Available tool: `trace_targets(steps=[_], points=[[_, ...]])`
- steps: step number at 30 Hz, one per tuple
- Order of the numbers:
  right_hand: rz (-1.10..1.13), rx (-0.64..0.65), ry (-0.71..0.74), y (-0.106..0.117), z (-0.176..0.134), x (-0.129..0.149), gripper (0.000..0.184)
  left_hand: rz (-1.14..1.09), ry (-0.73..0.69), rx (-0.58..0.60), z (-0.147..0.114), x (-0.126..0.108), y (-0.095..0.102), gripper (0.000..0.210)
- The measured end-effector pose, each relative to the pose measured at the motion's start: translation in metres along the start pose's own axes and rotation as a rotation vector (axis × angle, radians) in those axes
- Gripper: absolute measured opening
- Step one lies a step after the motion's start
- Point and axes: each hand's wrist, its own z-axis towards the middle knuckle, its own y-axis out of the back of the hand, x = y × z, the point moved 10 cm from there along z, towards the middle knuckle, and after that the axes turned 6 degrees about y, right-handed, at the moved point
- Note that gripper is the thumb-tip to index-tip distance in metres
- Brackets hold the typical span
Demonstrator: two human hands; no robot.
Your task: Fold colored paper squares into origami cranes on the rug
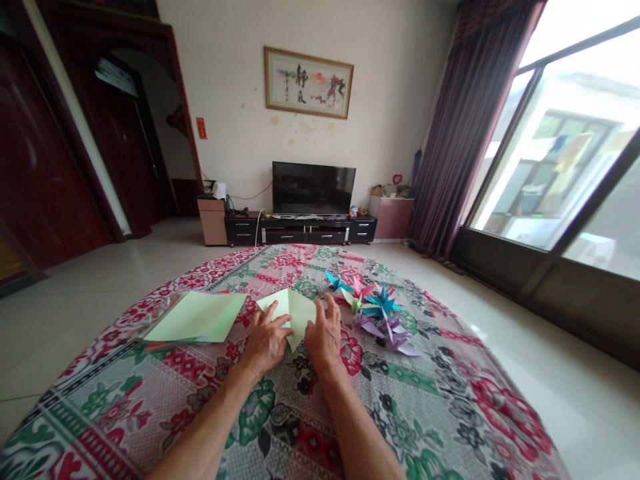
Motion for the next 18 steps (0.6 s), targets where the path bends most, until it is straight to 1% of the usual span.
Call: trace_targets(steps=[2, 4, 5, 6, 8, 13, 16, 18], points=[[0.021, 0.151, 0.103, -0.012, -0.004, 0.018, 0.037, -0.023, -0.010, 0.018, 0.000, 0.000, -0.004, 0.029], [0.089, 0.300, 0.137, -0.025, -0.012, 0.027, 0.032, -0.051, -0.028, 0.022, 0.001, 0.001, -0.007, 0.031], [0.108, 0.341, 0.135, -0.028, -0.015, 0.029, 0.030, -0.062, -0.031, 0.005, 0.001, 0.003, -0.007, 0.032], [0.115, 0.362, 0.124, -0.030, -0.018, 0.029, 0.028, -0.068, -0.026, -0.030, 0.002, 0.006, -0.005, 0.034], [0.103, 0.369, 0.114, -0.031, -0.022, 0.029, 0.025, -0.064, 0.002, -0.140, 0.003, 0.015, 0.003, 0.039], [0.112, 0.407, 0.202, -0.031, -0.029, 0.040, 0.015, -0.079, 0.091, -0.417, 0.002, 0.034, 0.025, 0.054], [0.114, 0.427, 0.216, -0.031, -0.030, 0.042, 0.016, -0.151, 0.170, -0.564, -0.001, 0.044, 0.035, 0.061], [0.107, 0.445, 0.232, -0.032, -0.031, 0.043, 0.021, -0.227, 0.233, -0.612, -0.001, 0.053, 0.035, 0.063]])
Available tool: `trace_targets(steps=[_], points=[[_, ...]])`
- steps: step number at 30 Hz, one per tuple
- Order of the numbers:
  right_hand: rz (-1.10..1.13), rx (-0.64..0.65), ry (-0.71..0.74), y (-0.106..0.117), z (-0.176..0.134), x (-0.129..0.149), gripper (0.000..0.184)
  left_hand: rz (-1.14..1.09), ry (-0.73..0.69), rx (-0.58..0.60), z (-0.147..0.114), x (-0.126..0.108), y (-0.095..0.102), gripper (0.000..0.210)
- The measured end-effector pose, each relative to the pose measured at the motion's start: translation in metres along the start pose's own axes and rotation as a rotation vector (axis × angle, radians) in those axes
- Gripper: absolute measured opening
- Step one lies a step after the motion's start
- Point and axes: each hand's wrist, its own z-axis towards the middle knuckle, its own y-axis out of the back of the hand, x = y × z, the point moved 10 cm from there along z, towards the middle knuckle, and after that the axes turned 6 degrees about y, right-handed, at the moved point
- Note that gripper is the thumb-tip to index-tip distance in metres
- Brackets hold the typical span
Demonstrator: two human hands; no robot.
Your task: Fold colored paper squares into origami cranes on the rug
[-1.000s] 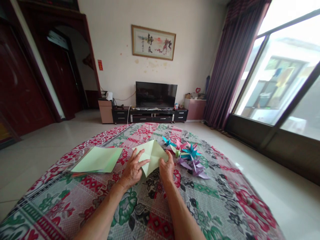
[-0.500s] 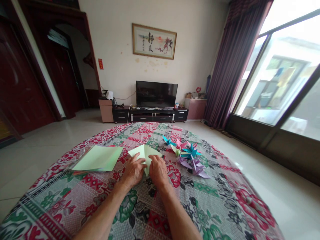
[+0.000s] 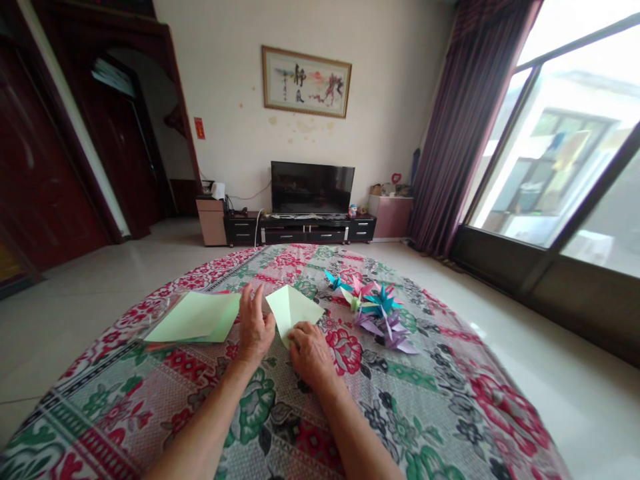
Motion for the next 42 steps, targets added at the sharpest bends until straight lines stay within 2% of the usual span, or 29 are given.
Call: trace_targets(steps=[2, 5, 8, 12, 17, 21, 25, 30, 36, 42], points=[[-0.013, 0.029, 0.024, -0.002, 0.000, 0.002, 0.028, -0.076, 0.099, 0.026, 0.002, 0.014, -0.007, 0.064], [-0.030, 0.079, 0.044, -0.006, 0.001, 0.004, 0.038, -0.219, 0.279, 0.167, 0.003, 0.043, -0.031, 0.068], [-0.029, 0.110, 0.046, -0.007, 0.001, 0.004, 0.039, -0.346, 0.326, 0.296, 0.005, 0.056, -0.051, 0.071], [0.006, 0.091, 0.032, -0.004, 0.003, 0.000, 0.029, -0.371, 0.271, 0.372, 0.013, 0.056, -0.058, 0.066], [-0.002, 0.039, 0.022, 0.001, 0.003, -0.006, 0.017, -0.225, 0.118, 0.461, 0.021, 0.041, -0.058, 0.053], [-0.002, 0.041, 0.027, 0.000, 0.003, -0.006, 0.024, -0.127, -0.064, 0.530, 0.021, 0.024, -0.060, 0.049], [-0.001, 0.038, 0.017, -0.001, 0.003, -0.010, 0.028, -0.067, -0.074, 0.632, 0.017, 0.025, -0.065, 0.045], [0.011, 0.006, 0.011, 0.000, 0.004, -0.014, 0.025, -0.068, 0.040, 0.606, 0.020, 0.031, -0.058, 0.026], [0.060, -0.011, 0.032, 0.003, 0.004, -0.013, 0.019, 0.097, 0.238, 0.576, 0.023, 0.040, -0.062, 0.024], [0.139, -0.038, 0.013, 0.008, 0.004, -0.016, 0.016, 0.305, 0.200, 0.521, 0.019, 0.041, -0.071, 0.023]])
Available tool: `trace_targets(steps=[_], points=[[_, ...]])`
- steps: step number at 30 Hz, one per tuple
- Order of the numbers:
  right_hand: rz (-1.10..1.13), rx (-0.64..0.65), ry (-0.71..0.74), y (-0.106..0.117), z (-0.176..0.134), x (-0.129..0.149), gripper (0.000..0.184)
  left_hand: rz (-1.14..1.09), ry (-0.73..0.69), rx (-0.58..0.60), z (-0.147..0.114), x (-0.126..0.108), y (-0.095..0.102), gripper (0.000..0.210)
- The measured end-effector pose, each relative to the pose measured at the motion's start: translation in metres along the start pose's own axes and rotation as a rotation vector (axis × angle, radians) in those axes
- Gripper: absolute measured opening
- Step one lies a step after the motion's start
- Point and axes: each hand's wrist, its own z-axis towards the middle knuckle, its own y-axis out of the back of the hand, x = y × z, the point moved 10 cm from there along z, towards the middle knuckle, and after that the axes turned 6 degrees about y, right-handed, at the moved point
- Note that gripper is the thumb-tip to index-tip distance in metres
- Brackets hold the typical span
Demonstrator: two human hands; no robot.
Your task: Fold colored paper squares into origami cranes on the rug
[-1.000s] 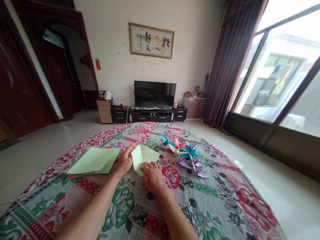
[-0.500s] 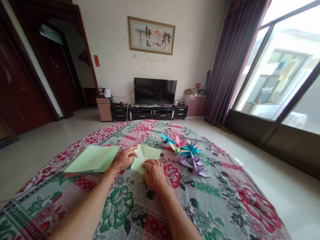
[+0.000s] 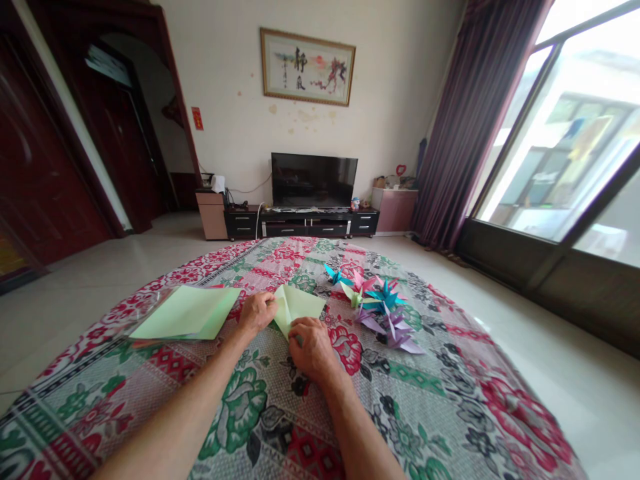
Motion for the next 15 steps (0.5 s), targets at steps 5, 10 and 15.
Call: trace_targets(steps=[5, 10, 15], points=[[0.064, 0.010, 0.068, 0.005, 0.000, 0.002, 0.020, 0.068, -0.054, -0.072, -0.003, -0.004, -0.002, 0.022], [0.103, -0.012, 0.089, 0.009, -0.001, -0.001, 0.020, 0.120, -0.096, -0.109, -0.004, -0.010, -0.004, 0.024], [0.112, 0.000, 0.093, 0.009, -0.002, 0.001, 0.016, 0.137, -0.110, -0.088, -0.003, -0.012, -0.006, 0.025]])
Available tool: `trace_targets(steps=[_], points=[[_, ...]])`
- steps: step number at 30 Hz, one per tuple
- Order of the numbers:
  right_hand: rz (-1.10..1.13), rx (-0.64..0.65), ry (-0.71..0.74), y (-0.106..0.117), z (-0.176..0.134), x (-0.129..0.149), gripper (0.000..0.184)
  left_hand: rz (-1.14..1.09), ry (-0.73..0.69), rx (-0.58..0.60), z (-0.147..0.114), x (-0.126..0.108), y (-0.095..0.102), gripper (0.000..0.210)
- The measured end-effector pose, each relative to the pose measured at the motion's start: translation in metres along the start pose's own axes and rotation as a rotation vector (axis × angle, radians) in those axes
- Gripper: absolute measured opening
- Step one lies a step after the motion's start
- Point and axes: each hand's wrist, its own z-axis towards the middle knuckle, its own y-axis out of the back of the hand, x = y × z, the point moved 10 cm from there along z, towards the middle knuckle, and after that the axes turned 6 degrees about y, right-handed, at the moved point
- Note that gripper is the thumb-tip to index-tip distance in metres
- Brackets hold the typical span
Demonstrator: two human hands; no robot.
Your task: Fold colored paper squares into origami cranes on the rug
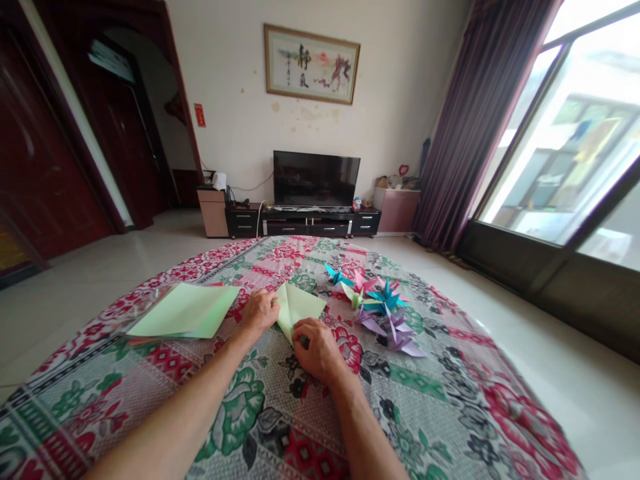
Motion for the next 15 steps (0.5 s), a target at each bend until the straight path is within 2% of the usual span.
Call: trace_targets(steps=[4, 8, 10, 15], points=[[-0.054, 0.023, -0.013, -0.002, -0.003, 0.003, 0.016, -0.003, -0.027, 0.008, 0.000, -0.003, 0.000, 0.024], [-0.118, 0.057, -0.008, -0.006, -0.007, 0.008, 0.031, -0.014, -0.053, 0.022, 0.000, -0.006, -0.002, 0.023], [-0.137, 0.083, 0.015, -0.010, -0.008, 0.011, 0.031, -0.013, -0.068, 0.031, 0.000, -0.008, -0.003, 0.025], [-0.165, 0.093, 0.025, -0.011, -0.010, 0.014, 0.030, -0.032, -0.126, -0.051, -0.003, -0.019, 0.011, 0.029]])
